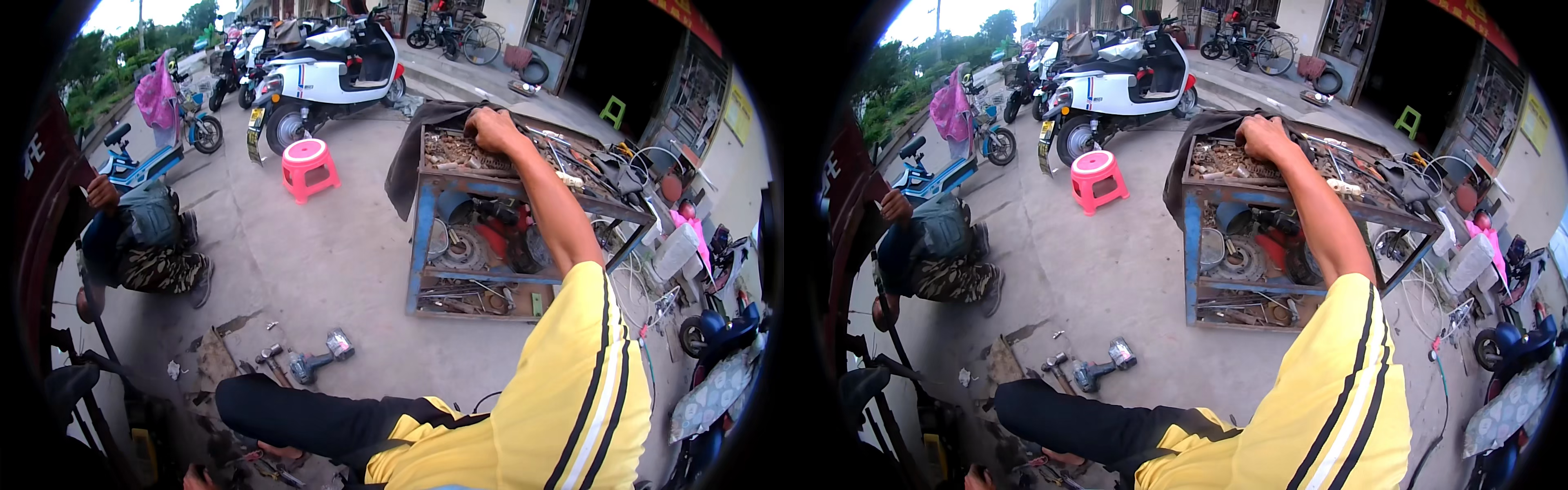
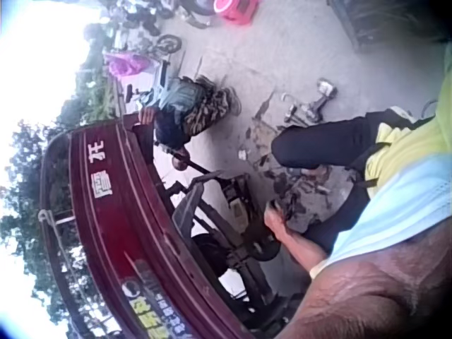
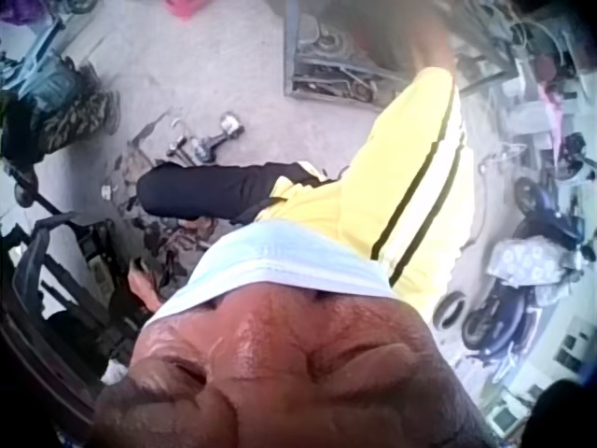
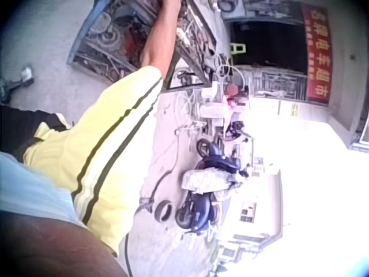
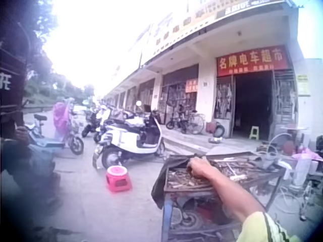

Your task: The person works on the rear axle assembly of a vehicle by hand, reaching into the chassis to handle components and then holding a set of small metal parts.

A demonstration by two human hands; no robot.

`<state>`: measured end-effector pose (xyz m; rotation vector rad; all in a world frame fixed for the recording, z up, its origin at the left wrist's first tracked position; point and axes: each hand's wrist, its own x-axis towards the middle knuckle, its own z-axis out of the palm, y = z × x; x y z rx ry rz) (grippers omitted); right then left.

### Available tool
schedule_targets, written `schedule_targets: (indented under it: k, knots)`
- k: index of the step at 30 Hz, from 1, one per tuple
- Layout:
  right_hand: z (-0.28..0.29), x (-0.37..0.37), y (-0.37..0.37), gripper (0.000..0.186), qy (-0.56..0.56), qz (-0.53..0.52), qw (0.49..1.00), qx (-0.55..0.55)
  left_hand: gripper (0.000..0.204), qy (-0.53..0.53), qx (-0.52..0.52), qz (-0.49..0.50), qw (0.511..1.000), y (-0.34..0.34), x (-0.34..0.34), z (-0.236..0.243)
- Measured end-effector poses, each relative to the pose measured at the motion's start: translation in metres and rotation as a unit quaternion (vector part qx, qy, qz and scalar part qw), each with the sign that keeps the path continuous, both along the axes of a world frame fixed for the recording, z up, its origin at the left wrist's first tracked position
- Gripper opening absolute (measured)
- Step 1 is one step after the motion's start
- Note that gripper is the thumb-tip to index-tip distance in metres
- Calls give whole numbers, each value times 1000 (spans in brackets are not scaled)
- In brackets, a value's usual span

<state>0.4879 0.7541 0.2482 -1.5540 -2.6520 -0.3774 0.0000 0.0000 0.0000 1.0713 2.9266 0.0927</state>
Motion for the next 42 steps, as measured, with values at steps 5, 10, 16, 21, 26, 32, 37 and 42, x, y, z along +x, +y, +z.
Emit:
schedule_targets:
  k: [5, 10, 16, 21, 26, 32, 37, 42]
  knots:
    - [-16, -3, -22, 26, 12, 90, 996, -4, 38, -65, -23, 10, 998, -15, 29, -5]
    - [-1, -2, -9, 22, -17, 8, 997, 79, 36, -6, 8, -19, 1000, -21, 9, -13]
    - [-12, 7, 13, 24, 70, 44, 995, 50, 39, -28, 6, -10, 1000, -11, 4, -1]
    - [-10, -27, -16, 21, -10, 12, 999, 35, 41, -37, -25, 25, 999, -15, 3, -6]
    - [-13, -25, -8, 25, 33, 1, 999, 35, 40, -33, -32, 7, 999, -11, -3, -10]
    - [-8, 8, 21, 23, 150, 53, 987, -33, 39, -38, -26, -2, 999, -10, 1, -7]
    - [-4, -4, -2, 23, 4, 47, 999, -9, 39, -38, -35, 12, 999, -13, 6, -1]
    - [-13, 6, 3, 20, 36, 87, 995, 22, 40, -39, -25, 2, 999, -6, 11, 6]
